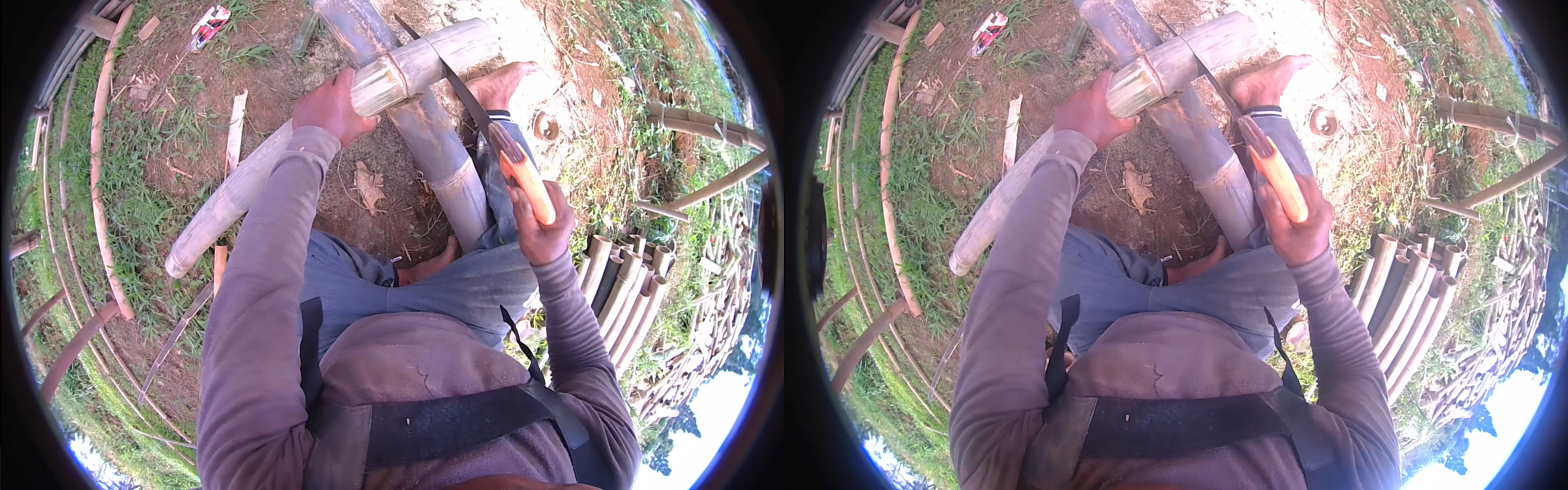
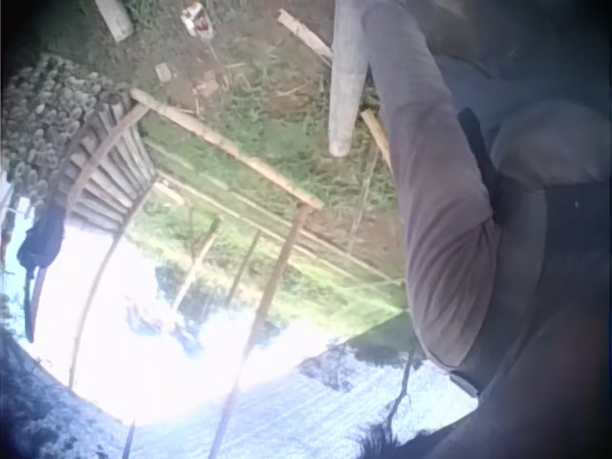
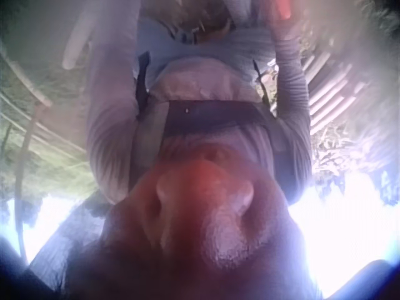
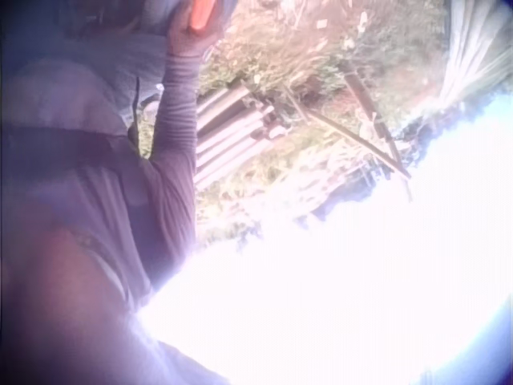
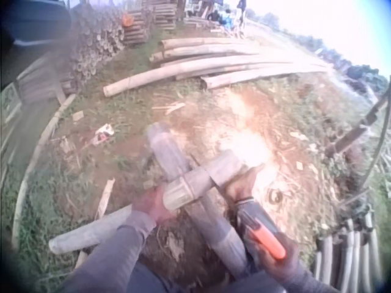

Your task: The person sits on the ground and uses a hand saw to cut a long bamboo pole into shorter sections. They position the bamboo between their legs, saw through it, and then move the cut pieces aside.

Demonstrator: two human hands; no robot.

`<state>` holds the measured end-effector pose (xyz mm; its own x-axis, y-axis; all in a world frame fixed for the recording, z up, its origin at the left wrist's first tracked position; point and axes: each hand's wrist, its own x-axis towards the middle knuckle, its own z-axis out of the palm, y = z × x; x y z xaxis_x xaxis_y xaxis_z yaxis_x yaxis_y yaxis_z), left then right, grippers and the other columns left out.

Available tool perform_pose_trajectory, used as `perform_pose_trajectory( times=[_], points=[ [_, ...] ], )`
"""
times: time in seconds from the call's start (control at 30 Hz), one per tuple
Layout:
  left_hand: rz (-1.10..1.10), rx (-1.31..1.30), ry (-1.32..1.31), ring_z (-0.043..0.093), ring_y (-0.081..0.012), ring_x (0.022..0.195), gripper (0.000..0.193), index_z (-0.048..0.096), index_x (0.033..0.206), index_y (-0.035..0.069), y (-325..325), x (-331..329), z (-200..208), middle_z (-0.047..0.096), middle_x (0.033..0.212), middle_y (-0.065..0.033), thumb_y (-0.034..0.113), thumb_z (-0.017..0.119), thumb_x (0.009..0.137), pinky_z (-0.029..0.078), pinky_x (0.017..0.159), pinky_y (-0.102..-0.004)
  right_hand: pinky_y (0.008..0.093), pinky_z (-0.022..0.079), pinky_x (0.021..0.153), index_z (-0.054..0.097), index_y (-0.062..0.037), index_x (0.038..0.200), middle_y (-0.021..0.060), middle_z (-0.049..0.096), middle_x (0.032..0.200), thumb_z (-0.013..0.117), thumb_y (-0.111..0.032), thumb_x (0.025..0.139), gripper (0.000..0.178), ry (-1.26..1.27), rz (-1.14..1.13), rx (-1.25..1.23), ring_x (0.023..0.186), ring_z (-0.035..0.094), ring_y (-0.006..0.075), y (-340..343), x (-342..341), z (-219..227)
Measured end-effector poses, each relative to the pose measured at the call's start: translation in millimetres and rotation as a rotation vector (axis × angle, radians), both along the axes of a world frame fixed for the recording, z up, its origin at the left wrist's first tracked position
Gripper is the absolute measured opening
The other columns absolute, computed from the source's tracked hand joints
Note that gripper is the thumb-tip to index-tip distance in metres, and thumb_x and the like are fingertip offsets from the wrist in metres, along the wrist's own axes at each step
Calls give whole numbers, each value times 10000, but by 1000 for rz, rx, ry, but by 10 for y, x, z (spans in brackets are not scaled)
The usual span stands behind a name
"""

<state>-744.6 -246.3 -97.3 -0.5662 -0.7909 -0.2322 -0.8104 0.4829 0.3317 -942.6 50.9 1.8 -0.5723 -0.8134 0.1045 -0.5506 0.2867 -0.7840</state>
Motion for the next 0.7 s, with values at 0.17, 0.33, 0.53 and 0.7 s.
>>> perform_pose_trajectory(
  times=[0.17, 0.33, 0.53, 0.7],
  points=[
    [2, -29, -24, 743, -356, 1082, 908, 505, 1496, 163, 9, -75, -37, 717, 1251, -159, 514, 870, 742, 600, 931, -478, 338, 573, 707, 694, 13, 1072, 134, 740, 918, 801, -84, 914, 214, 181, 53, 60, 769, 752, 233, 569, -69, -137],
    [-32, -37, 42, 742, -365, 1080, 907, 503, 1507, 166, 4, -128, 24, 717, 1249, -166, 498, 875, 750, 600, 929, -476, 383, 547, 697, 679, 24, 1000, 182, 699, 818, 817, -209, 933, 279, 56, 42, -43, 725, 692, 292, -1309, -270, -384],
    [12, 15, -24, 737, -368, 1093, 916, 500, 1506, 158, 17, 3, 59, 720, 1239, -170, 497, 884, 746, 595, 934, -483, 318, 574, 695, 685, 25, 1118, 117, 742, 930, 805, -92, 927, 254, -85, 39, 22, 751, 725, 172, 305, -36, 44],
    [-16, -17, -5, 733, -368, 1110, 931, 494, 1509, 159, -6, -114, -1, 718, 1247, -162, 515, 884, 742, 594, 942, -487, 356, 583, 697, 704, 11, 1102, 140, 745, 910, 808, -116, 909, 253, 87, 29, 74, 789, 764, 254, 283, -229, -371]
  ],
)
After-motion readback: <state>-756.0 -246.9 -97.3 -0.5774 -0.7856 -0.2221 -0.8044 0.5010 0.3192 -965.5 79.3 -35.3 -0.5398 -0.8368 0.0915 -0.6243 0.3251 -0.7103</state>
